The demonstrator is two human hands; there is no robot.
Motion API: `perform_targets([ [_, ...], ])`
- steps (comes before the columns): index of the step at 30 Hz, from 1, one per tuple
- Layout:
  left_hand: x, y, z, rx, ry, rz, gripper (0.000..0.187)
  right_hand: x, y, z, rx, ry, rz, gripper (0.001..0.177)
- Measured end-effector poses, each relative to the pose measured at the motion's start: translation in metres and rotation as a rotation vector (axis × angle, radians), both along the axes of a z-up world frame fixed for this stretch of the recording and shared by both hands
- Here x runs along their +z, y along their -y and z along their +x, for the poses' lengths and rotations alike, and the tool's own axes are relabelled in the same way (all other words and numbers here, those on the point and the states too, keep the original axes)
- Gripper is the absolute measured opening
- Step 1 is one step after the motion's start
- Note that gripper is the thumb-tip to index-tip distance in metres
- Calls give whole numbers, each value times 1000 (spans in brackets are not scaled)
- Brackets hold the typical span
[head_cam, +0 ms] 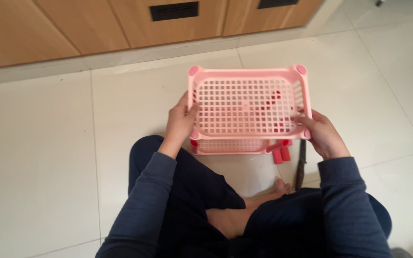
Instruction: The person sits on the floor and assembles a pink plastic basket by inserting red cylindrical pegs into the corner holes of two basket halves. They then stack the two halves together to form a single basket.
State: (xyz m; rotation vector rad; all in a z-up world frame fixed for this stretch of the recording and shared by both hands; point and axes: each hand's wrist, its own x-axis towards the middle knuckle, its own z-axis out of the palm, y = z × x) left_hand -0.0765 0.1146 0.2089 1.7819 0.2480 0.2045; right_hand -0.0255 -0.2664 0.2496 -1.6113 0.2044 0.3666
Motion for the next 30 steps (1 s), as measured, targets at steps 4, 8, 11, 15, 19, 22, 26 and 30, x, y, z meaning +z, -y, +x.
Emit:
perform_targets([
  [4, -25, -25, -3, -203, -13, -227, 55, -14, -3, 8, 60, -70, -136, 39],
  [8, -48, -48, -18, -326, -104, -378, 57, -32, -9, 6, 56, -44, -203, 37],
  [11, -66, -45, -31, -357, -20, -415, 55, -39, -8, 4, 70, 17, -301, 35],
  [15, -80, -37, -40, -312, 33, -412, 53, -39, -10, 4, 67, -4, -408, 34],
  [19, -83, -35, -40, -318, 92, -424, 51, -36, -12, 6, 74, 4, -473, 32],
  [22, -84, -38, -39, -302, 73, -415, 51, -38, -15, 7, 90, 13, -464, 32],
  [26, -92, -36, -39, -296, 32, -425, 51, -43, -14, 5, 107, 28, -443, 33],
  [30, -98, -35, -34, -292, 14, -417, 52, -45, -15, 4, 129, 62, -423, 35],
])
